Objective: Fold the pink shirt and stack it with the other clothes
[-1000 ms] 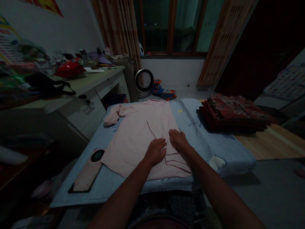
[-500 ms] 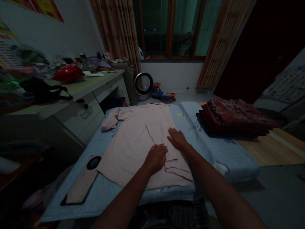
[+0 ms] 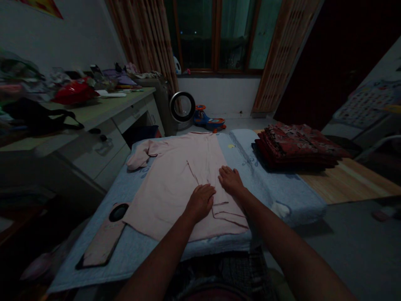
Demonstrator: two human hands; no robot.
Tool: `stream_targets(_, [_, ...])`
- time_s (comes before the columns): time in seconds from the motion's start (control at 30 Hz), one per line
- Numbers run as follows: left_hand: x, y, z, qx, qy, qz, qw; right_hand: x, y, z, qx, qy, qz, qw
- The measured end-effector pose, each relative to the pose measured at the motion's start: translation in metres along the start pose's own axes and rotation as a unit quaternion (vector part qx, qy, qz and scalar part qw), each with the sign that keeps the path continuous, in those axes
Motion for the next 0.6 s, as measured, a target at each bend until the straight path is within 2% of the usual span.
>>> stream_targets(0.27, [0.001,-0.001,-0.001,-0.006,-0.003,0.001,1.000,-0.013,0.022,0.004,-0.021,0.030,-0.005,0.999])
stream_targets(0.4, [0.000,-0.001,-0.001,-0.005,-0.004,0.000,1.000,-0.023,0.008,0.010,-0.024,0.024,0.016,0.999])
stream_targets(0.5, [0.000,-0.002,-0.002,0.003,-0.005,-0.004,1.000,-0.030,-0.008,0.020,-0.038,-0.019,-0.029,0.999])
stream_targets(0.6, [-0.001,-0.002,-0.004,0.007,0.000,-0.008,1.000,-0.023,-0.019,0.032,-0.055,-0.060,-0.058,0.995])
Point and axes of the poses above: each hand's wrist, its own y-axis away from the middle knuckle, its own x-axis out of the palm, z = x × y, the point moved 3 cm from there along -y, towards the middle knuckle, and after that the axes turned 5 degrees about y, right-handed, at the moved point
